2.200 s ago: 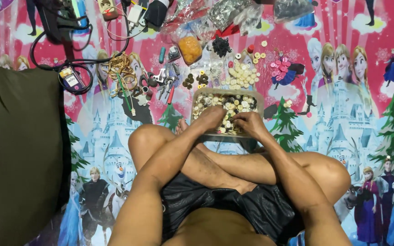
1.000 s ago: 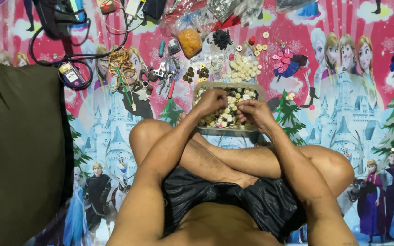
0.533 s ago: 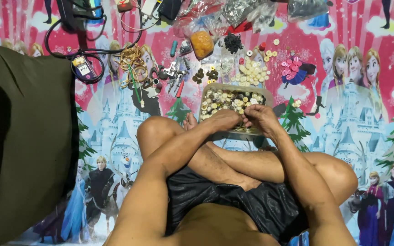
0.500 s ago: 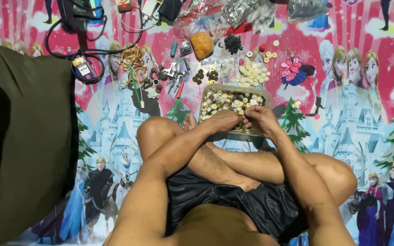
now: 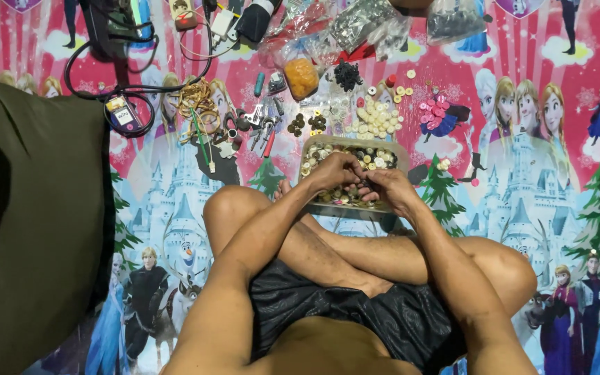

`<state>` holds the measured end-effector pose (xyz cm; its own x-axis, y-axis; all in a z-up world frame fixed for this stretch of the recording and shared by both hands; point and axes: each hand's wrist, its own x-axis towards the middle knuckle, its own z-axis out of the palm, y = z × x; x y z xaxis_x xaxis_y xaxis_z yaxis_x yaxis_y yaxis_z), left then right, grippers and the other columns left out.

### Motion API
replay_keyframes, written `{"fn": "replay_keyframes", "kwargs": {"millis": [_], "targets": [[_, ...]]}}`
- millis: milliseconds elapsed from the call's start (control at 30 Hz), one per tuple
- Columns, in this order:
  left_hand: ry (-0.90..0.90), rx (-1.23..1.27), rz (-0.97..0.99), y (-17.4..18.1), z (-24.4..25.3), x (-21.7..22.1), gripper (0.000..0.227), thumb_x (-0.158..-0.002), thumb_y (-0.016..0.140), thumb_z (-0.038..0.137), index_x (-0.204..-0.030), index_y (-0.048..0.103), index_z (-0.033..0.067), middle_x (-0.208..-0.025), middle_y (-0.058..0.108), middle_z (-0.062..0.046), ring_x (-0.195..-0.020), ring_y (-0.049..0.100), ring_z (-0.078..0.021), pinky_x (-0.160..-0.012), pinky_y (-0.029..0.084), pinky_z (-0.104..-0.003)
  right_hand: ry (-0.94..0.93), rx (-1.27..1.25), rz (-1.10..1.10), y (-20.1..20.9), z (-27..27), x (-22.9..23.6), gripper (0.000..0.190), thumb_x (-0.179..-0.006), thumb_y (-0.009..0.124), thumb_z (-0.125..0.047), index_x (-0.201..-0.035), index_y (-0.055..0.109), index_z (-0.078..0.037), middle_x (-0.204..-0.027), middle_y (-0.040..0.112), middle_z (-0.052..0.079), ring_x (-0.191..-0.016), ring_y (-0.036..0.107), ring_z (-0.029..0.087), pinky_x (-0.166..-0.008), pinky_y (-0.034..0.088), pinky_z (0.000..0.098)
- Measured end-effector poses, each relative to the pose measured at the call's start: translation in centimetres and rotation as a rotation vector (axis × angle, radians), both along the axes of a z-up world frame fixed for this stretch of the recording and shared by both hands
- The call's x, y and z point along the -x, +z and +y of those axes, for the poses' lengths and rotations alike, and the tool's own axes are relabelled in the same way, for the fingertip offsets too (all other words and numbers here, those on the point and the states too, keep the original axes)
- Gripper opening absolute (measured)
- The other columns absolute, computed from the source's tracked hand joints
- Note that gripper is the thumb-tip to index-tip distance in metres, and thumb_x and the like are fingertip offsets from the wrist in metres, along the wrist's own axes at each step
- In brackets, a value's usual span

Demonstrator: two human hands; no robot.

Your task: Sorting through a container of buttons and other small decorative items by hand.

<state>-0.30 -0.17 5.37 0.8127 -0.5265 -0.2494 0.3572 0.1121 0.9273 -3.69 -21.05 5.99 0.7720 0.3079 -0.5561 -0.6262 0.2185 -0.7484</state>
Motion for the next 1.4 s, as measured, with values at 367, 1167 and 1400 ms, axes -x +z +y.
{"fn": "replay_keyframes", "kwargs": {"millis": [367,1167,1400], "targets": [[-0.002,-0.385,-0.207,-0.7,0.7,-1.2,0.011,-0.082,0.081,0.012,-0.092,0.078,0.0089,-0.081,0.074,-0.013,-0.078,0.074,-0.0247,-0.069,0.06,-0.036,-0.013,0.047,0.002,-1.5,-0.4,0.0,0.019,-0.09,0.073,0.002,-0.106,0.068,0.011,-0.086,0.072,0.021,-0.069,0.076,0.027,-0.059,0.068,0.0333],[-0.149,-1.049,-0.449,-6.6,2.2,0.4,0.019,-0.089,0.063,0.01,-0.101,0.076,0.0024,-0.1,0.074,-0.026,-0.107,0.071,-0.0477,-0.09,0.057,-0.056,0.047,0.124,-0.013,-0.5,-0.3,1.0,0.016,-0.089,0.068,0.006,-0.104,0.067,0.011,-0.09,0.071,0.023,-0.073,0.077,0.029,-0.063,0.068,0.0337],[0.119,-0.687,-0.418,-1.3,3.5,0.6,0.014,-0.088,0.07,0.015,-0.093,0.077,0.0042,-0.096,0.076,-0.026,-0.107,0.068,-0.0494,-0.094,0.053,-0.056,0.06,0.123,-0.033,0.1,0.0,1.0,0.015,-0.09,0.069,0.005,-0.103,0.068,0.012,-0.087,0.072,0.024,-0.072,0.077,0.028,-0.06,0.068,0.0329]]}}
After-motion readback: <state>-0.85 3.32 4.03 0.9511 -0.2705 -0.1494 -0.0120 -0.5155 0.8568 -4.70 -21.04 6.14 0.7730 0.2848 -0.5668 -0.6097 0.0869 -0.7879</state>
